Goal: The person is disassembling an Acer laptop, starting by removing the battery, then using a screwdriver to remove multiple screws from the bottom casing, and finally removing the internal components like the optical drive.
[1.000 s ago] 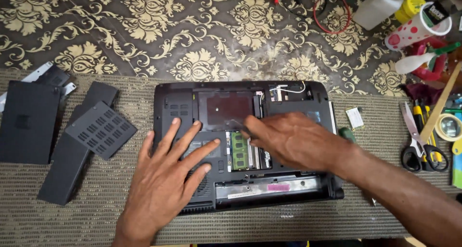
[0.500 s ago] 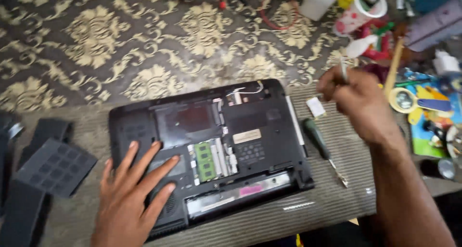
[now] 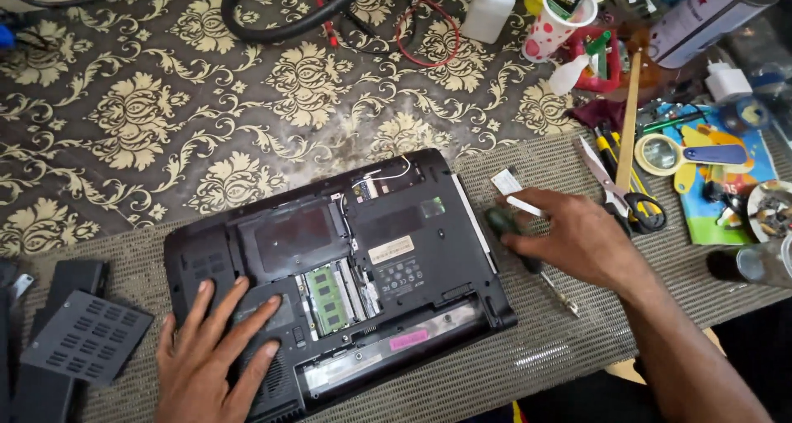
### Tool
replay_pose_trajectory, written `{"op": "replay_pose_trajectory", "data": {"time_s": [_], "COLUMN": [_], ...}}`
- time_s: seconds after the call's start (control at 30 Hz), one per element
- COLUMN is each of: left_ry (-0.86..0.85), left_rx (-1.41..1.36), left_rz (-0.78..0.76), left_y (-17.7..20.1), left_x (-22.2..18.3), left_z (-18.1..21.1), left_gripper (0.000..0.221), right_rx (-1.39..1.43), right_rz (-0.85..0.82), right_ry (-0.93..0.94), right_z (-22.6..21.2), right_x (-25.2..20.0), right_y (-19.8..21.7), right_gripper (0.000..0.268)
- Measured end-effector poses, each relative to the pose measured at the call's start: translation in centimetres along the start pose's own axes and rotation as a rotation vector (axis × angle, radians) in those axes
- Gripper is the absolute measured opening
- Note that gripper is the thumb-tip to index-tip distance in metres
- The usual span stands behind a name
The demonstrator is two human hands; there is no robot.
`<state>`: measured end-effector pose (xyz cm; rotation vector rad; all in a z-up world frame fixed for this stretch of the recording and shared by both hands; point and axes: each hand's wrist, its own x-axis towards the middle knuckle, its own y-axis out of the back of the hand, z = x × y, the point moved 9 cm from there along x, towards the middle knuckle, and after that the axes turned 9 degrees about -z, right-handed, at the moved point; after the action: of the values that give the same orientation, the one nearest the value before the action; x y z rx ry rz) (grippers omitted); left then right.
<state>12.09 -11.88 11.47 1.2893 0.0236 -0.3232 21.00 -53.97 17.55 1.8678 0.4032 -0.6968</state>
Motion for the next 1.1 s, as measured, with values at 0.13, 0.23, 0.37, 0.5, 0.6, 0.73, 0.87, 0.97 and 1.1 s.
{"op": "replay_pose_trajectory", "data": {"time_s": [0.13,0.23,0.37,0.5,0.6,0.73,0.87,0.97,1.1], "left_ry": [0.003,-0.026,-0.028,0.008,0.037,-0.045,-0.064,-0.025,-0.008], "left_rx": [-0.033,-0.008,-0.015,-0.111,-0.178,-0.189,-0.174,-0.155,-0.065], "left_rz": [0.004,0.021,0.031,0.009,-0.047,0.027,0.043,-0.023,-0.014], "left_y": [0.3,0.2,0.5,1.3,1.8,2.4,2.4,1.4,0.4], "left_x": [0.0,-0.1,-0.2,-0.2,-0.2,-0.8,-0.8,-0.1,0.1], "left_z": [0.3,0.2,0.6,1.2,1.3,2.0,1.9,1.2,0.4], "left_gripper": [0.053,0.053,0.053,0.050,0.050,0.050,0.050,0.052,0.051], "right_rx": [0.145,0.143,0.113,0.261,0.371,0.566,0.617,0.643,0.701], "right_rz": [0.006,0.199,0.290,0.288,0.073,-0.070,-0.103,-0.044,-0.059], "right_ry": [-0.201,-0.194,-0.198,0.091,0.203,0.152,-0.008,0.101,0.145], "right_z": [2.3,5.9,7.0,1.1,-2.6,-2.9,-1.6,0.0,1.3], "right_x": [-0.7,0.0,-0.1,-0.3,0.4,1.2,0.5,1.4,2.3], "right_y": [1.1,3.2,3.6,2.0,-0.9,-2.6,-2.0,-1.2,-2.0], "right_gripper": [0.055,0.067,0.050,0.041,0.048,0.061,0.058,0.055,0.066]}}
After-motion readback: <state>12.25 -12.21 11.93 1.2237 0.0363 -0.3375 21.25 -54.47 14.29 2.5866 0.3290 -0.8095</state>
